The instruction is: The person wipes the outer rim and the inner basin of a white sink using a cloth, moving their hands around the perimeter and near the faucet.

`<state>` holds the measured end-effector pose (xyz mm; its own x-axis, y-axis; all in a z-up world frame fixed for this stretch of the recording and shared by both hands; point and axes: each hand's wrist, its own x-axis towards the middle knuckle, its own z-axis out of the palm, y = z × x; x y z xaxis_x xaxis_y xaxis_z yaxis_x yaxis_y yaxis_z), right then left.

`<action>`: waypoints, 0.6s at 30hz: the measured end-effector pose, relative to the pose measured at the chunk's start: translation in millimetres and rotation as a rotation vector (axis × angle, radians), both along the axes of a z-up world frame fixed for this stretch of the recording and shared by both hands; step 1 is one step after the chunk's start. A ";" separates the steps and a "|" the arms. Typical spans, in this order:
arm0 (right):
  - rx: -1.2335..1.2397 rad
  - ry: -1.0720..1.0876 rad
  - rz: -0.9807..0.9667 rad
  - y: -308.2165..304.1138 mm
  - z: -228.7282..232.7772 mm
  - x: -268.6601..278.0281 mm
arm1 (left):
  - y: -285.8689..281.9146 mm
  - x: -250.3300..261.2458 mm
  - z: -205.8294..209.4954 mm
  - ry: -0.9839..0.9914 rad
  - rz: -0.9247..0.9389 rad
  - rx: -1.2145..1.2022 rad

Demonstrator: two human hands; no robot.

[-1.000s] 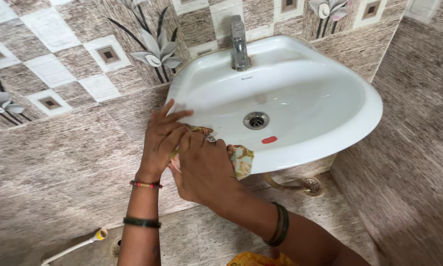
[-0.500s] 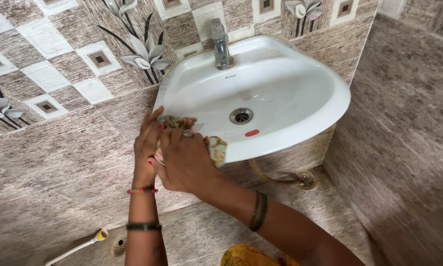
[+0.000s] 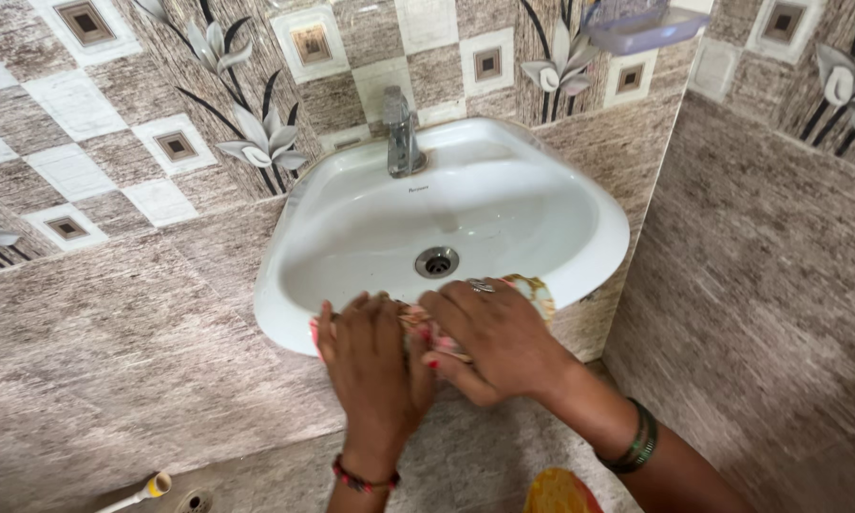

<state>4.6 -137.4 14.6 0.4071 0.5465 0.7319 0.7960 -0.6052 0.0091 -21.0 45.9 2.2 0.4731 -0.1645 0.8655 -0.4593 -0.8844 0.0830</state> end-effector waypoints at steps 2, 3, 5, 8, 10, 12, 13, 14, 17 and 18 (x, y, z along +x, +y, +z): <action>-0.003 0.025 0.004 -17.3 -4.5 8.6 | -15.9 -2.5 -3.9 0.011 -0.002 -0.003; -0.004 0.057 0.005 -25.5 -5.9 12.3 | -24.7 -2.9 -6.7 0.028 -0.006 -0.005; 0.032 0.010 0.017 -43.7 -7.5 14.1 | -43.0 -2.5 -12.5 0.005 0.021 0.001; 0.112 -0.024 0.032 -65.5 -6.6 19.8 | -69.5 1.9 -17.0 -0.022 0.054 0.012; 0.151 -0.013 0.033 -79.4 -7.0 25.3 | -87.5 3.7 -15.7 -0.029 0.059 0.011; 0.287 0.030 0.029 -92.4 -8.7 33.3 | -104.9 4.7 -9.9 -0.032 -0.013 0.006; 0.284 0.030 0.025 -99.8 -9.6 36.9 | -111.9 3.0 -6.2 -0.032 -0.016 0.002; 0.312 -0.014 0.052 -107.8 -9.6 42.5 | -119.1 -0.1 -2.7 -0.044 0.015 0.048; 0.369 -0.040 0.100 -129.6 -12.3 59.3 | -140.3 2.5 7.6 -0.045 0.045 0.105; 0.399 -0.022 0.127 -136.1 -13.6 66.1 | -148.4 4.9 9.2 -0.035 0.047 0.118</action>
